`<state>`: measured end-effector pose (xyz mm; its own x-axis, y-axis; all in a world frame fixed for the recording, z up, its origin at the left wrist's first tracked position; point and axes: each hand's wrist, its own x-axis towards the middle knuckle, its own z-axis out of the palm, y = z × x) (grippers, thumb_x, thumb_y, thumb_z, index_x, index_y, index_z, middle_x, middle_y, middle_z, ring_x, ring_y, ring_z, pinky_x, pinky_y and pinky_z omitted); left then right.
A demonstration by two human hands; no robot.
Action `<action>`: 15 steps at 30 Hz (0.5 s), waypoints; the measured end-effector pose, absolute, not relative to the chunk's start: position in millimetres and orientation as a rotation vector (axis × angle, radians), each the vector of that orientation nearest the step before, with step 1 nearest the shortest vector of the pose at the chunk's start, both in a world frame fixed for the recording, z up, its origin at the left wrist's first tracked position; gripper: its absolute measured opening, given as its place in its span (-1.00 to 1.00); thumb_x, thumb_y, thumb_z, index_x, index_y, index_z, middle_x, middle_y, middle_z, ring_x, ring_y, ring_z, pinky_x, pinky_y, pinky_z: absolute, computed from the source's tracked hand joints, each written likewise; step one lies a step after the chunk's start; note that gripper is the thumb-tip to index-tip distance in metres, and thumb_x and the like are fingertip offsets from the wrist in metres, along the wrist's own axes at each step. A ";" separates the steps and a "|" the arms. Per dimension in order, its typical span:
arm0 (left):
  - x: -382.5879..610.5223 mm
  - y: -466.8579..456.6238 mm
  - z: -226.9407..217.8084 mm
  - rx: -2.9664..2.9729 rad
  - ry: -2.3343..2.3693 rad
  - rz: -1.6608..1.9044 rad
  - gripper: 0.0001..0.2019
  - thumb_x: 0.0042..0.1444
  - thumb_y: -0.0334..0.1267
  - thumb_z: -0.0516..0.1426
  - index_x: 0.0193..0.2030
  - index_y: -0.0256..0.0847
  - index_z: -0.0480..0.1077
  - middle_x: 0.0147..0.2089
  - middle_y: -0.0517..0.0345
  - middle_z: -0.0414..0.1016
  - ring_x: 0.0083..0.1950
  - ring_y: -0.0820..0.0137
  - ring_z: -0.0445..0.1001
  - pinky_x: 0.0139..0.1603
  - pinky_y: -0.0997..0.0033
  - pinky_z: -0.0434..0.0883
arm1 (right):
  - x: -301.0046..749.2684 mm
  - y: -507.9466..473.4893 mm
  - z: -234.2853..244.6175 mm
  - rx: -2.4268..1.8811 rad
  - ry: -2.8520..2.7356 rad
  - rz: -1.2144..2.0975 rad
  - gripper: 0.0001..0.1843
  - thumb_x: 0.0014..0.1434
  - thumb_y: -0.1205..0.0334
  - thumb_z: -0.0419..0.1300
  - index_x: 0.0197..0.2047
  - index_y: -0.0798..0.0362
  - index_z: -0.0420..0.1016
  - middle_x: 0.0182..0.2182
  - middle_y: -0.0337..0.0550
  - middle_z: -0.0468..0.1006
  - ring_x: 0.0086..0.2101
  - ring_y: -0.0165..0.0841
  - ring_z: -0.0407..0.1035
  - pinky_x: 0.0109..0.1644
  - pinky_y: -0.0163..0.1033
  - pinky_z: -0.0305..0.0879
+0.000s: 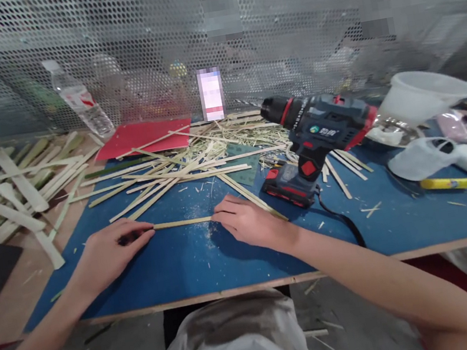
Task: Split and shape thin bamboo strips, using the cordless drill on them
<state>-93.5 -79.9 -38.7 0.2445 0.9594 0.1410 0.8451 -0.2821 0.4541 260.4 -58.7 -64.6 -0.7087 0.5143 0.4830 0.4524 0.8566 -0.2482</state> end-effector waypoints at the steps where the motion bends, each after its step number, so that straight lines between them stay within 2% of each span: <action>1: -93.6 -78.9 -38.8 2.233 1.665 0.575 -0.63 0.31 0.14 0.17 0.02 -0.01 0.62 -0.09 0.14 0.65 -0.26 0.33 0.55 -0.20 0.37 0.43 | 260.8 -58.8 -64.5 -0.705 -2.472 0.151 -0.70 0.37 0.39 0.11 0.11 0.05 0.53 -0.01 -0.08 0.53 0.04 -0.34 0.40 0.17 -0.13 0.49; 3: -93.2 -76.6 -38.3 2.248 1.593 0.574 -0.63 0.34 0.14 0.14 0.04 0.00 0.62 -0.04 0.14 0.65 -0.19 0.32 0.57 -0.12 0.37 0.44 | 261.5 -58.8 -64.6 -0.703 -2.462 0.149 -0.71 0.37 0.39 0.12 0.09 0.04 0.54 -0.02 -0.10 0.54 0.04 -0.36 0.40 0.17 -0.15 0.49; 7: -91.7 -71.6 -34.3 2.306 1.471 0.525 -0.64 0.39 0.11 0.09 -0.08 0.00 0.64 0.03 0.15 0.63 -0.03 0.27 0.60 0.01 0.36 0.43 | 260.3 -56.5 -63.8 -0.698 -2.467 0.139 -0.71 0.38 0.39 0.11 0.09 0.04 0.54 -0.03 -0.09 0.54 0.03 -0.36 0.41 0.17 -0.16 0.49; 12: -92.4 -67.3 -30.7 2.293 1.445 0.510 -0.64 0.37 0.14 0.11 -0.11 0.00 0.64 -0.01 0.16 0.64 -0.04 0.28 0.60 0.03 0.35 0.42 | 262.8 -65.8 -48.3 -0.665 -2.479 -0.042 -0.72 0.36 0.36 0.14 0.09 0.04 0.54 -0.01 -0.10 0.56 -0.01 -0.36 0.44 0.14 -0.15 0.50; 15: -93.1 -66.8 -32.4 2.278 1.472 0.507 -0.65 0.35 0.15 0.13 -0.10 0.02 0.64 -0.01 0.16 0.65 -0.10 0.29 0.60 -0.04 0.38 0.43 | 289.9 -87.5 -29.3 -0.631 -2.403 -0.204 -0.70 0.31 0.26 0.22 0.10 -0.09 0.55 -0.08 -0.18 0.60 -0.05 -0.36 0.49 0.12 -0.14 0.51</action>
<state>-93.1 -66.8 -32.4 0.3863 0.9176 0.0934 0.7802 -0.3791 0.4976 289.9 -87.5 -29.3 -0.6819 0.3888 0.6195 0.4875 0.8730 -0.0113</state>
